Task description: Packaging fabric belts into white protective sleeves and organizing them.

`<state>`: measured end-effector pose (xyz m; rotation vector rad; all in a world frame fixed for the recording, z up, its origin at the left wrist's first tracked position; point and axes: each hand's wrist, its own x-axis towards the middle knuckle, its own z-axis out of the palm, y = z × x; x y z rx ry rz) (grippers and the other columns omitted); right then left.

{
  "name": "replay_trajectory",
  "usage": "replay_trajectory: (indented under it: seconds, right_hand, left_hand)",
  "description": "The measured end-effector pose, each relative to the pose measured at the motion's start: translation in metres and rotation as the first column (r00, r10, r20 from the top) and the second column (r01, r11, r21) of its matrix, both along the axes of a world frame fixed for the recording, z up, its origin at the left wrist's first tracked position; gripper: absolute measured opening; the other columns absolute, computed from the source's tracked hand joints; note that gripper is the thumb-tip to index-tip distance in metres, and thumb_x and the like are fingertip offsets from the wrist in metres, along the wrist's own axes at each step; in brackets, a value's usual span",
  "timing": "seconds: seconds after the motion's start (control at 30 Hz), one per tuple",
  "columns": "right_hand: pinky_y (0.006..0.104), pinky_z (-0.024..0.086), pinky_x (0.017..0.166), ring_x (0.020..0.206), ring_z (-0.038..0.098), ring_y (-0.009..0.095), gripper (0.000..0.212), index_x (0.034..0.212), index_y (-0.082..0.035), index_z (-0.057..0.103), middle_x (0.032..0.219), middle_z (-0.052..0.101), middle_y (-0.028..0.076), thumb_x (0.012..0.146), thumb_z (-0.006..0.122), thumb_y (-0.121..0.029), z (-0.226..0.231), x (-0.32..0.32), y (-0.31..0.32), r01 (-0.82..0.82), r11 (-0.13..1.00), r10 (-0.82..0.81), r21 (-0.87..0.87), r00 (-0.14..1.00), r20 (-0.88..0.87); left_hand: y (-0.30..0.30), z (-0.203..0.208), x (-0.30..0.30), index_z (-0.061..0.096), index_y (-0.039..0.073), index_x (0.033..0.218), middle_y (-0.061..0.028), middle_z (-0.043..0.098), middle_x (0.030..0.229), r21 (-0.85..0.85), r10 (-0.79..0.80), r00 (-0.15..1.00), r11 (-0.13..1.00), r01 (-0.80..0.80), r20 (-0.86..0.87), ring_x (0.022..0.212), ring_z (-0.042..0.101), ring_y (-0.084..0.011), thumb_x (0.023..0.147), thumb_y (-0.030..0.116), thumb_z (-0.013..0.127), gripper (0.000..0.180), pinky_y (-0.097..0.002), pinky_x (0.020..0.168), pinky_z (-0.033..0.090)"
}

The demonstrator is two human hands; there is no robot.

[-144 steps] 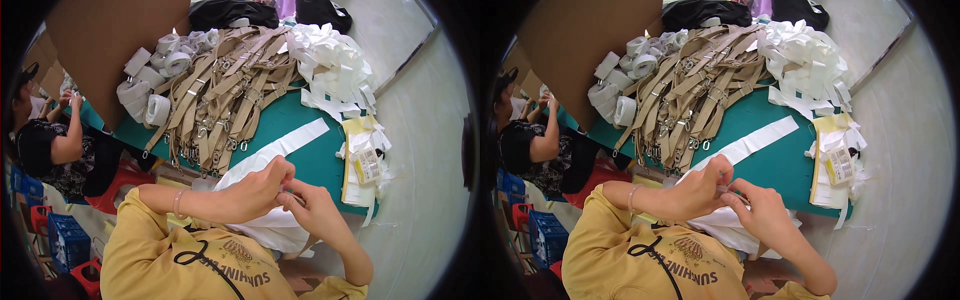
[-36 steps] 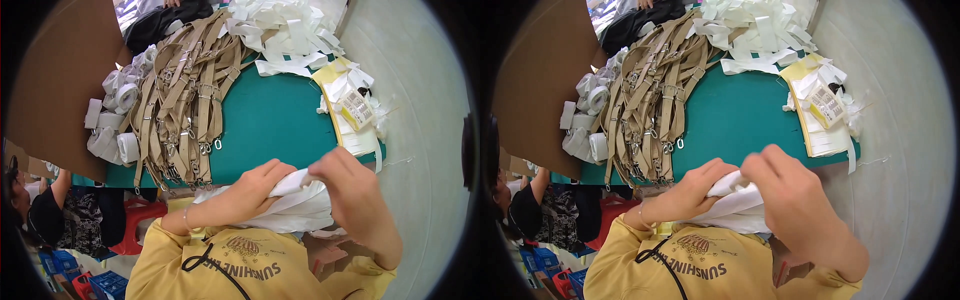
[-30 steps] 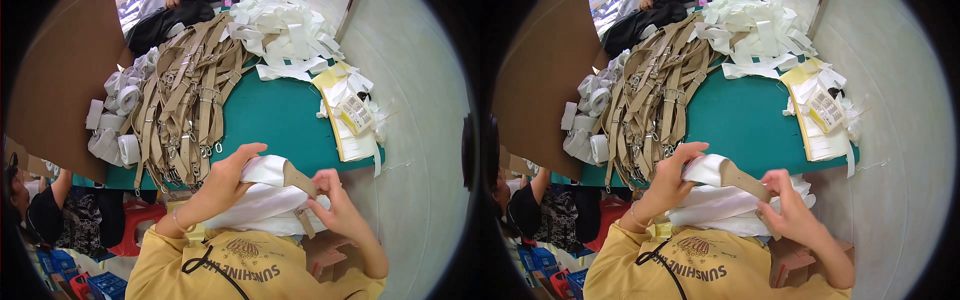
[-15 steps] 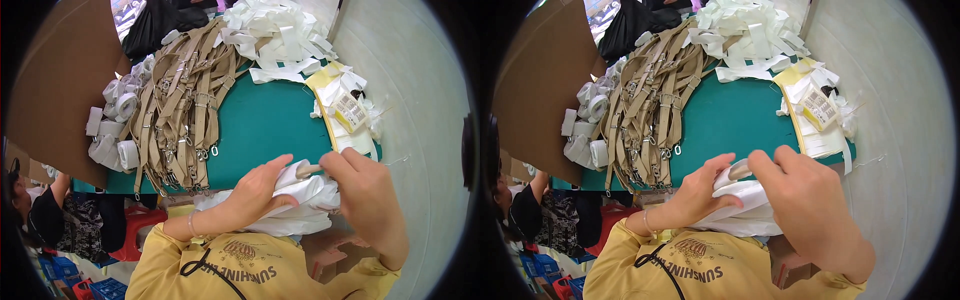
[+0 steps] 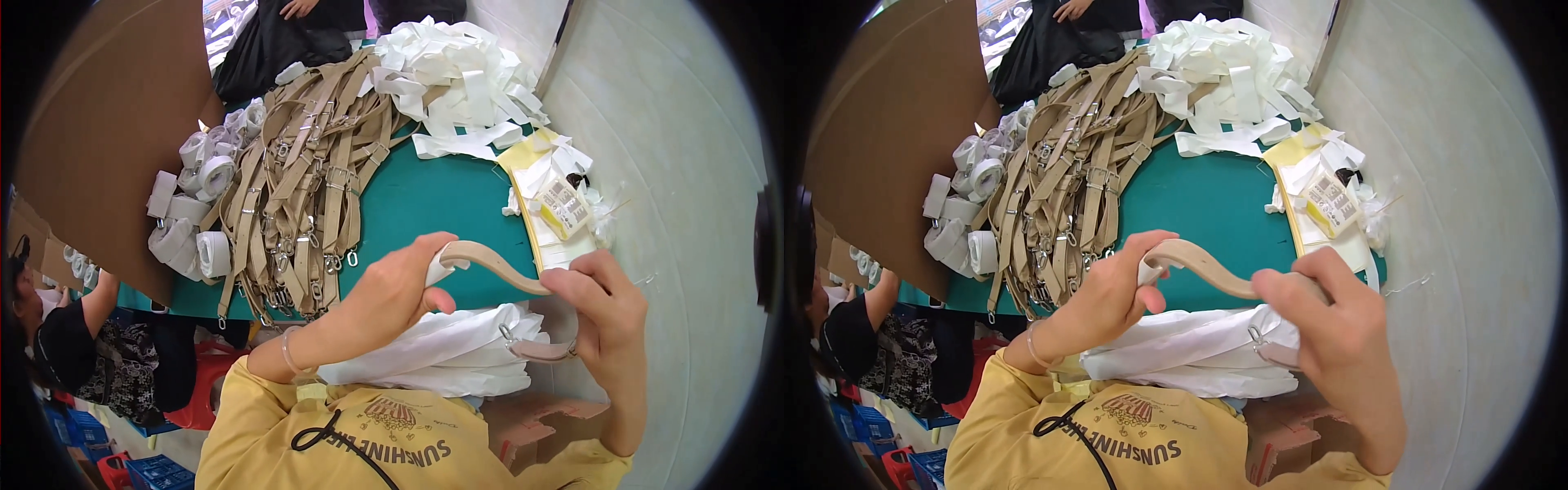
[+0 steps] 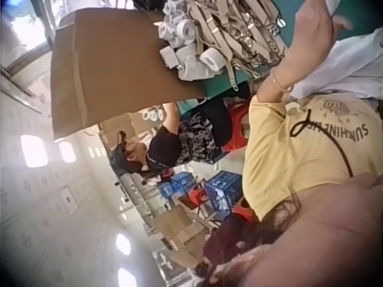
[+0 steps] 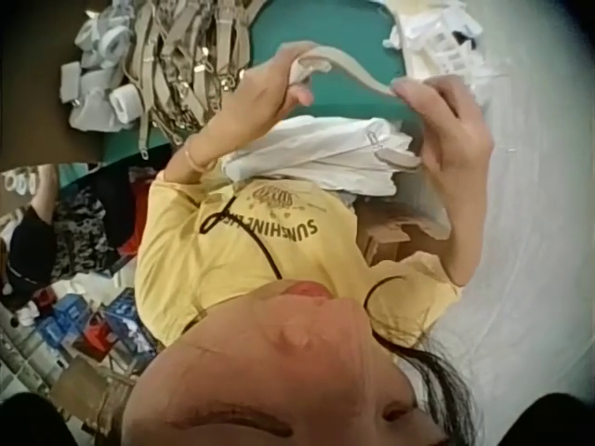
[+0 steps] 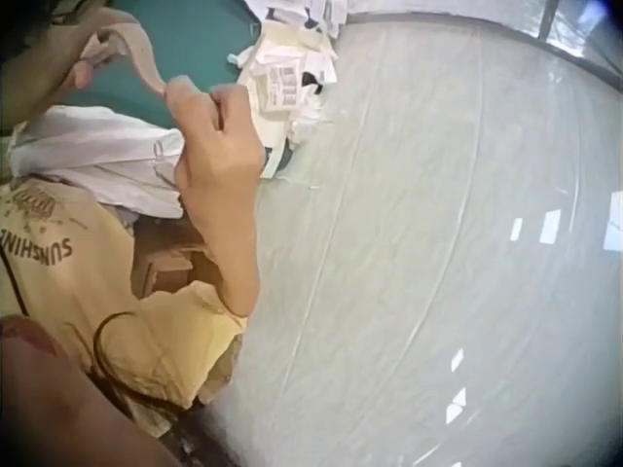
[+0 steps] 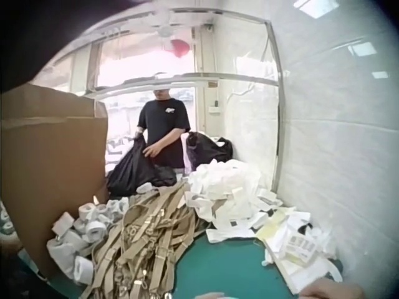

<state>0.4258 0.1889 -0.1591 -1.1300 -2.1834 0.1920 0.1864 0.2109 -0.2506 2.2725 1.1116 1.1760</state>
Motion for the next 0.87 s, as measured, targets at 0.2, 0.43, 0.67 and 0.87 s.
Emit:
replay_trajectory:
  seconds: [0.2, 0.43, 0.67, 0.87]
  right_hand:
    - [0.0288, 0.041, 0.052, 0.059, 0.052, 0.022, 0.035, 0.093, -0.006, 0.066, 0.072, 0.049, 0.009, 0.062, 0.063, 0.010, 0.051, -0.006, 0.004, -0.098, 0.995, 0.096, -0.003, 0.966, 0.242]
    - [0.0335, 0.045, 0.056, 0.065, 0.057, 0.029, 0.021, 0.092, -0.003, 0.057, 0.077, 0.054, 0.012, 0.074, 0.063, 0.008, 0.014, -0.036, 0.007, -0.172, 0.984, 0.178, -0.049, 0.972, 0.156]
    - [0.0342, 0.043, 0.052, 0.060, 0.055, 0.029, 0.017, 0.083, -0.002, 0.058, 0.070, 0.053, 0.012, 0.072, 0.066, 0.008, 0.036, -0.037, 0.007, -0.084, 0.996, 0.091, -0.035, 0.949, 0.302]
    - [0.0340, 0.040, 0.049, 0.057, 0.053, 0.029, 0.015, 0.081, -0.002, 0.058, 0.068, 0.052, 0.012, 0.072, 0.065, 0.008, 0.058, -0.046, 0.002, -0.104, 0.994, 0.098, -0.013, 0.879, 0.467]
  left_hand:
    - [-0.005, 0.007, 0.009, 0.042, 0.001, 0.129, -0.0174, 0.059, 0.095, 0.029, -0.247, 0.964, 0.969, 0.245, 0.102, 0.079, 0.062, -0.0297, 0.094, 0.046, 0.048, 0.058, -0.0342, 0.069, 0.050]
    - [-0.008, 0.014, 0.004, 0.043, 0.000, 0.127, -0.0170, 0.053, 0.107, -0.119, -0.246, 0.910, 0.947, 0.299, 0.333, 0.093, 0.058, -0.0300, 0.082, 0.050, 0.064, 0.070, -0.0363, 0.075, 0.050]
    - [-0.047, -0.027, -0.011, 0.053, 0.005, 0.098, -0.0091, 0.051, 0.092, 0.329, 0.257, 0.960, 0.902, -0.280, 0.111, 0.080, 0.052, -0.0254, 0.057, 0.036, 0.089, 0.063, -0.0355, 0.070, 0.044]
    - [-0.051, -0.024, -0.016, 0.055, 0.010, 0.075, -0.0040, 0.049, 0.073, 0.472, 0.323, 0.934, 0.854, -0.219, -0.153, 0.067, 0.048, -0.0236, 0.064, 0.027, 0.084, 0.035, -0.0353, 0.059, 0.037]
